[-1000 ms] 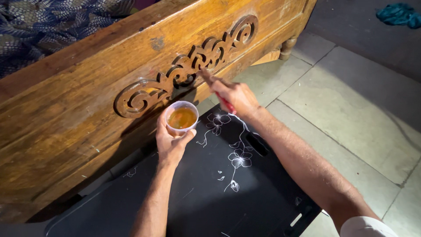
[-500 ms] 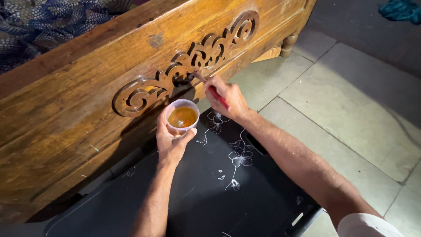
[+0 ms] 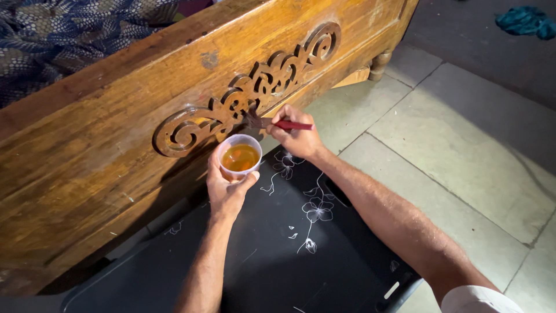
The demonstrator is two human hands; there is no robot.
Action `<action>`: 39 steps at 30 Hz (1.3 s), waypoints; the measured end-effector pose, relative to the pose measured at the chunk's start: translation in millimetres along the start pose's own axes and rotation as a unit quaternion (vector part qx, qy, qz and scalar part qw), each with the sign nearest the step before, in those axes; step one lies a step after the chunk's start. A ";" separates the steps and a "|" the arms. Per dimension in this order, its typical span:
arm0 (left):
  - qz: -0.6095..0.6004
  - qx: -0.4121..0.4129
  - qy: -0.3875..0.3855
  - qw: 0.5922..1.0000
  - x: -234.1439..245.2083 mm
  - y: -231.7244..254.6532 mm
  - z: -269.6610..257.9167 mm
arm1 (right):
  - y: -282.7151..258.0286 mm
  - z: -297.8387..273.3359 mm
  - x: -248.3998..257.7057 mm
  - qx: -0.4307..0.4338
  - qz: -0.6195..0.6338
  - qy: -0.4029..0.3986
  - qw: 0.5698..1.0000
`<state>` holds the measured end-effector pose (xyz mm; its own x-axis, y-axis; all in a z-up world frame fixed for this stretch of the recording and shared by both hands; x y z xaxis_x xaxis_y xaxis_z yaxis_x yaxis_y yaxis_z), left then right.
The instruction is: The person paints the carved details on the side of a wooden bed frame using a small brush and a cup of amber-colored liquid. They repeatedly dip the brush into the cup and apply the liquid to the carved patterns.
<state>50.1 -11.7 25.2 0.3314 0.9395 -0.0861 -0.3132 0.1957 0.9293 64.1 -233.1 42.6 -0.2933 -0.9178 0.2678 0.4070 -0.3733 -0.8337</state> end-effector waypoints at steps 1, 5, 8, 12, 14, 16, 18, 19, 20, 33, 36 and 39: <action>0.000 0.000 0.000 1.000 0.2 0.2 0.0 | 5.6 2.6 2.3 0.001 0.044 -0.012 0.999; 0.024 0.003 -0.003 1.000 0.2 0.2 1.1 | 20.1 4.0 9.4 -0.002 0.077 -0.031 0.997; -0.016 -0.015 -0.014 1.000 -3.1 1.7 2.0 | 29.1 7.7 14.0 -0.028 0.085 0.024 0.996; -0.034 0.013 -0.012 0.999 -4.4 3.8 1.0 | 35.0 12.1 27.8 -0.028 -0.008 0.104 0.994; -0.057 0.026 -0.013 0.998 -5.6 4.3 0.2 | 41.1 11.1 35.7 -0.047 -0.063 0.158 0.984; -0.019 0.015 -0.010 1.000 -4.5 6.7 -0.3 | 56.8 11.3 41.9 -0.095 0.042 0.198 0.975; -0.011 0.011 -0.010 1.000 -4.0 5.6 0.7 | 74.5 10.7 45.7 -0.139 0.175 0.224 0.949; -0.020 0.013 -0.009 1.000 -4.3 4.3 1.5 | 82.5 10.5 46.0 -0.159 0.255 0.228 0.926; -0.030 0.015 -0.009 0.999 -4.8 3.1 2.0 | 88.9 10.0 45.4 -0.178 0.333 0.231 0.897; -0.047 0.019 0.024 0.998 3.7 1.8 -1.1 | 51.9 -4.1 -38.2 -0.225 0.395 0.066 0.888; -0.056 0.007 0.025 0.998 5.2 1.4 -0.4 | 41.2 -3.9 -45.2 -0.205 0.396 0.007 0.895; -0.059 0.006 0.026 0.998 6.9 -1.3 -0.3 | 31.4 -2.2 -45.6 -0.155 0.368 -0.022 0.916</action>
<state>52.6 -5.4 23.3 0.3187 0.9233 -0.2142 -0.2630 0.3032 0.9159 88.4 -202.7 3.2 -0.0004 -0.9122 -0.4097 0.2125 0.4002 -0.8914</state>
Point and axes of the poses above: each hand's wrist, its own z-axis towards the middle knuckle, its own x-axis out of the back of the hand, y = z × x, the point moved 6 cm from there along z, towards the middle knuckle, and after that the axes turned 3 degrees about -y, right-handed, at the moved point
